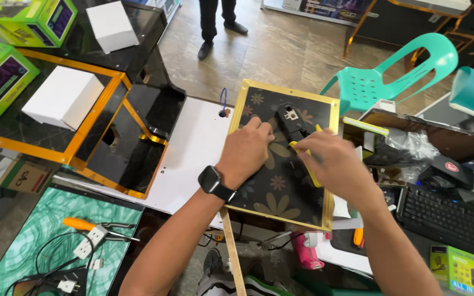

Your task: The person handles a coiled blue network cable on a counter, strips the cable end with a crimping tool, untwists and arranges the exposed wires, trims them, inserts an RJ45 connector, and crimps it. They repeatedly reposition the cable coil and pick up small connectors from the counter while working.

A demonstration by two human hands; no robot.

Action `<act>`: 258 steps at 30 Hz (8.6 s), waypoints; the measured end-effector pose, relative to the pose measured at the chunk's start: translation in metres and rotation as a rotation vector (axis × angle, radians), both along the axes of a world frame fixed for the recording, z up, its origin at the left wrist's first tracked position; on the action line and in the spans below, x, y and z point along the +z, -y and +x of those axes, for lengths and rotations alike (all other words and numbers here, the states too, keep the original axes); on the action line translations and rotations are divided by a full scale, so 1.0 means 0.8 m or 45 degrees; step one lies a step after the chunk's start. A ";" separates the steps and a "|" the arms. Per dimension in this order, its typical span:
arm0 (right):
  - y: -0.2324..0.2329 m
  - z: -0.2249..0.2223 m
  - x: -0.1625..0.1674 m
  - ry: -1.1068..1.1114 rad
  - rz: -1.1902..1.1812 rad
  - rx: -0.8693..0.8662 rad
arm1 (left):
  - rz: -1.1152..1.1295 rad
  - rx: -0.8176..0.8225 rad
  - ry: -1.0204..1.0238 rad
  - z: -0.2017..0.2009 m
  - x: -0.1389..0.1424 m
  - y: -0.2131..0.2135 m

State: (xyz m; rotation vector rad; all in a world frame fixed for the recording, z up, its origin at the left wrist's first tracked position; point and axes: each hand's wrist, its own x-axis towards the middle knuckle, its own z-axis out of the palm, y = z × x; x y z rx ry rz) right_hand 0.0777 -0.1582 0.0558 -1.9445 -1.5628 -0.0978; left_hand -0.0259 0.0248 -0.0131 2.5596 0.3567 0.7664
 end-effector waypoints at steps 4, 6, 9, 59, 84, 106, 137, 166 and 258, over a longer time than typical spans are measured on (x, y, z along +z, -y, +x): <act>-0.007 -0.010 -0.017 0.231 -0.230 0.160 | -0.100 -0.020 0.124 -0.005 0.002 -0.005; -0.009 -0.011 -0.027 0.288 -0.277 0.172 | -0.173 -0.032 0.155 -0.010 0.005 -0.006; -0.013 -0.008 -0.031 0.222 -0.185 0.150 | -0.610 -0.135 0.168 -0.016 0.017 -0.008; -0.154 -0.164 0.026 0.068 0.007 0.730 | -0.675 0.216 0.630 -0.272 0.038 -0.094; -0.489 -0.259 -0.017 -0.143 -0.176 0.266 | 0.511 0.222 -0.003 -0.364 0.006 -0.387; -0.371 -0.257 -0.022 0.039 -0.452 0.462 | -0.079 0.109 0.518 -0.384 0.021 -0.372; -0.089 -0.049 -0.016 -2.018 0.977 -0.096 | 0.176 -0.582 -0.244 -0.084 0.149 -0.135; -0.134 -0.158 -0.007 -1.818 0.785 -0.330 | -0.443 -0.813 -0.392 -0.192 0.031 -0.166; 0.071 -0.020 -0.024 -1.524 0.252 -0.389 | -2.155 -0.651 0.338 -0.110 0.034 -0.031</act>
